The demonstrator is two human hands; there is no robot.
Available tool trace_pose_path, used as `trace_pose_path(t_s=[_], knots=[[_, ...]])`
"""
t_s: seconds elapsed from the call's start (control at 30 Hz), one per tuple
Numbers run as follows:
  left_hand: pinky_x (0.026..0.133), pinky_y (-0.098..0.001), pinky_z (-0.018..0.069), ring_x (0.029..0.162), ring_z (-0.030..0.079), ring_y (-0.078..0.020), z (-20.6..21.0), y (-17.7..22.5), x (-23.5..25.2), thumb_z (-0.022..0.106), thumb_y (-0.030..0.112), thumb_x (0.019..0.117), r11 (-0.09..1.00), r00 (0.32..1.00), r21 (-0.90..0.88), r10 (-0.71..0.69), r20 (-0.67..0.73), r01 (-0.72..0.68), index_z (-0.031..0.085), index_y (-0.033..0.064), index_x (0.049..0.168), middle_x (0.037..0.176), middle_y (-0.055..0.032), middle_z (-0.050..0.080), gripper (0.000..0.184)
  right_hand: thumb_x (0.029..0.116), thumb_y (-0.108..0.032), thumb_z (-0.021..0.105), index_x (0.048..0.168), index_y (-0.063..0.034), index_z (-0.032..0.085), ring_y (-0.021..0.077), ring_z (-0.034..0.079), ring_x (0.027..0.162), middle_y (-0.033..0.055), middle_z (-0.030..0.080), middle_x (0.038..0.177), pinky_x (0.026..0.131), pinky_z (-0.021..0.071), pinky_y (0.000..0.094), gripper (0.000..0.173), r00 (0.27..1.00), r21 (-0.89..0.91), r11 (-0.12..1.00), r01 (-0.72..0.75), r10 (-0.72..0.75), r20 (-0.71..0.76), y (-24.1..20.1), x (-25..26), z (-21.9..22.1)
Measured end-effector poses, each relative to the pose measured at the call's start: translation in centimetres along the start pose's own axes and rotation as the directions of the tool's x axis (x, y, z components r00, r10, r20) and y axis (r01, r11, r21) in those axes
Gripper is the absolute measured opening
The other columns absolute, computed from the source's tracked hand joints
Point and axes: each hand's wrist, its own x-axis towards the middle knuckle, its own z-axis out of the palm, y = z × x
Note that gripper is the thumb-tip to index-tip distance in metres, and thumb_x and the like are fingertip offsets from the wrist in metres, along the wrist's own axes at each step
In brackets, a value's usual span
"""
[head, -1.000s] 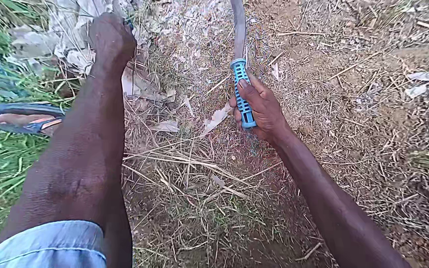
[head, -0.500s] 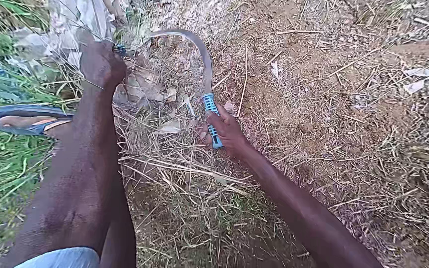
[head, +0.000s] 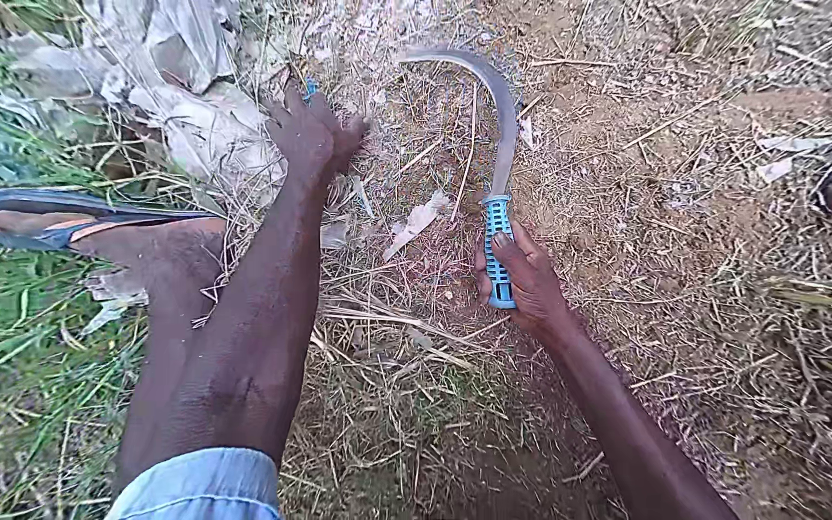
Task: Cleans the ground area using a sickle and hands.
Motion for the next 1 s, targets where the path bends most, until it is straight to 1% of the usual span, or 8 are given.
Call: trace_pose_path(t_s=[0.2,0.37,0.47,0.57,0.67,0.77,0.87,1.0], knots=[[0.102,-0.0790,0.0319,0.134,0.042,-0.0609,-1.3,-2.6,-1.7,0.067,0.041,0.0938,0.993,0.996,0.102,0.051,0.073,-0.058,0.049,-0.0057,0.142,0.146,-0.0420,0.041,0.070,0.1091,-0.022,0.043,0.162,-0.0174,0.024,0.0124,0.058,0.054,0.0074,0.060,0.082,0.050,0.0550,0.0253,0.057,0.998,-0.081,0.996,-0.038,0.041,0.041,0.1,-1.2,-0.4],[0.092,-0.0780,0.0399,0.116,0.059,-0.0582,-2.0,-4.0,-2.2,0.056,0.014,0.1006,0.969,0.991,0.220,0.095,0.092,-0.113,0.062,-0.0095,0.113,0.119,-0.0382,0.063,0.027,0.1089,-0.022,0.045,0.162,-0.0196,0.026,0.0118,0.058,0.053,0.0063,0.061,0.080,0.049,0.0536,0.0246,0.056,0.996,-0.159,0.985,-0.069,0.076,0.038,-0.6,-1.2,0.1],[0.090,-0.0790,0.0409,0.113,0.060,-0.0598,-2.9,-4.6,-2.2,0.054,0.008,0.1000,0.970,0.992,0.215,0.095,0.088,-0.112,0.063,-0.0091,0.112,0.115,-0.0388,0.064,0.023,0.1102,-0.027,0.043,0.162,-0.0225,0.026,0.0114,0.056,0.051,0.0061,0.063,0.082,0.045,0.0513,0.0243,0.055,0.997,-0.198,0.980,-0.026,0.040,0.069,-1.4,-0.3,0.7],[0.089,-0.0787,0.0421,0.114,0.060,-0.0590,-3.3,-5.0,-1.9,0.053,0.009,0.0999,0.978,0.993,0.176,0.097,0.066,-0.108,0.063,-0.0079,0.119,0.118,-0.0380,0.063,0.027,0.1115,-0.031,0.039,0.163,-0.0240,0.023,0.0114,0.056,0.050,0.0064,0.062,0.083,0.043,0.0513,0.0247,0.054,0.996,-0.072,0.994,0.080,-0.077,0.035,-2.5,1.2,3.0],[0.088,-0.0785,0.0442,0.114,0.060,-0.0595,-3.4,-5.4,-1.0,0.054,0.014,0.1024,0.981,0.993,0.162,0.100,0.062,-0.109,0.062,-0.0075,0.122,0.119,-0.0388,0.063,0.030,0.1118,-0.025,0.036,0.162,-0.0137,0.015,0.0135,0.058,0.053,0.0053,0.059,0.080,0.047,0.0545,0.0274,0.056,0.977,0.039,0.978,0.207,-0.205,-0.057,-2.0,3.3,6.2],[0.090,-0.0778,0.0440,0.114,0.060,-0.0591,-3.2,-5.6,-1.2,0.052,0.015,0.1040,0.984,0.994,0.144,0.099,0.050,-0.105,0.063,-0.0072,0.122,0.120,-0.0387,0.063,0.031,0.1118,-0.027,0.040,0.158,-0.0094,0.028,0.0121,0.056,0.054,0.0055,0.055,0.077,0.050,0.0521,0.0267,0.051,0.994,-0.205,0.978,-0.042,0.061,0.087,1.3,2.1,6.9],[0.091,-0.0783,0.0428,0.115,0.059,-0.0601,-4.1,-6.5,-1.4,0.052,0.008,0.1012,0.989,0.994,0.097,0.110,0.002,-0.109,0.062,-0.0092,0.120,0.120,-0.0396,0.062,0.028,0.1096,-0.032,0.044,0.157,-0.0153,0.038,0.0119,0.054,0.056,0.0046,0.057,0.080,0.053,0.0499,0.0294,0.051,0.830,-0.587,0.791,-0.175,0.439,0.344,2.8,-1.0,4.9],[0.092,-0.0794,0.0416,0.116,0.059,-0.0597,-4.8,-8.2,-2.8,0.051,0.004,0.1005,0.992,0.993,0.042,0.120,-0.022,-0.119,0.063,-0.0072,0.122,0.121,-0.0385,0.062,0.026,0.1094,-0.027,0.044,0.158,-0.0107,0.033,0.0115,0.057,0.055,0.0041,0.059,0.080,0.052,0.0534,0.0277,0.053,0.875,-0.479,0.856,-0.197,0.373,0.308,2.9,-3.3,3.0]])
